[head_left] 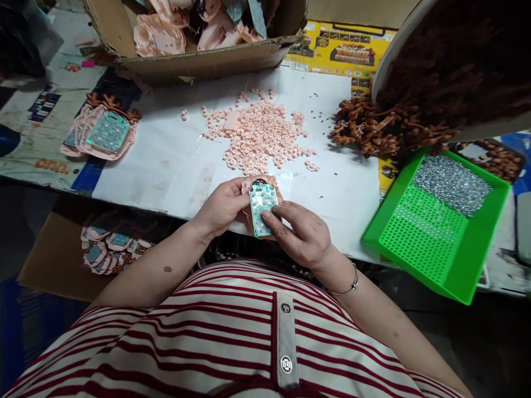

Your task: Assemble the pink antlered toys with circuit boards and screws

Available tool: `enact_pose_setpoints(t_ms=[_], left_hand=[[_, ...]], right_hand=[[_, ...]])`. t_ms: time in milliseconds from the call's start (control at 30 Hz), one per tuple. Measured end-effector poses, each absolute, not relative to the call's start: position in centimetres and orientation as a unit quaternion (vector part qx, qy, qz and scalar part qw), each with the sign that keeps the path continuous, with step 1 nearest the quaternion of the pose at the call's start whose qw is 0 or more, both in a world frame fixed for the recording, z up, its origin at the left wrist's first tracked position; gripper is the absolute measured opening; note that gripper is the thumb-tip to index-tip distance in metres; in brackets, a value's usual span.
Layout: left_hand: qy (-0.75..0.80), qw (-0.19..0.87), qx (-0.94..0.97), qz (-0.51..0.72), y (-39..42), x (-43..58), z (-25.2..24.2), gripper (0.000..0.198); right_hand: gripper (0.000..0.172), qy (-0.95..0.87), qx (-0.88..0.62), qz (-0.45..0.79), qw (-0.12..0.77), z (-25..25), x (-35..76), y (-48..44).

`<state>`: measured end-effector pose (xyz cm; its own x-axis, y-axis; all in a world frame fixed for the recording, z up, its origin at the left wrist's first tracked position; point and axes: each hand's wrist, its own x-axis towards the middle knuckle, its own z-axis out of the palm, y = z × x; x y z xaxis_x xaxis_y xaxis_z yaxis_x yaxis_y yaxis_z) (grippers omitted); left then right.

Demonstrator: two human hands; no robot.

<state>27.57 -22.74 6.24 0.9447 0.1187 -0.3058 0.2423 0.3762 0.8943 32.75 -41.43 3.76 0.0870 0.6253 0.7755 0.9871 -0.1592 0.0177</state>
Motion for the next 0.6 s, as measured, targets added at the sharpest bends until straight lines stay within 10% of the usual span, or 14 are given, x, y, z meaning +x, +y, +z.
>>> enact_pose_setpoints(t_ms=[333,600], left_hand=[[0.158,0.804,0.572,-0.039,-22.62,27.41,5.59,0.039],[0.148,0.803,0.576,-0.041,-22.44,27.26,5.79,0.036]], right_hand=[[0.047,-0.568,-0.697,-0.298,0.321,2.70,32.66,-41.52],[0.027,-0.561,-0.709,-0.291,0.314,3.18,32.42,-41.51]])
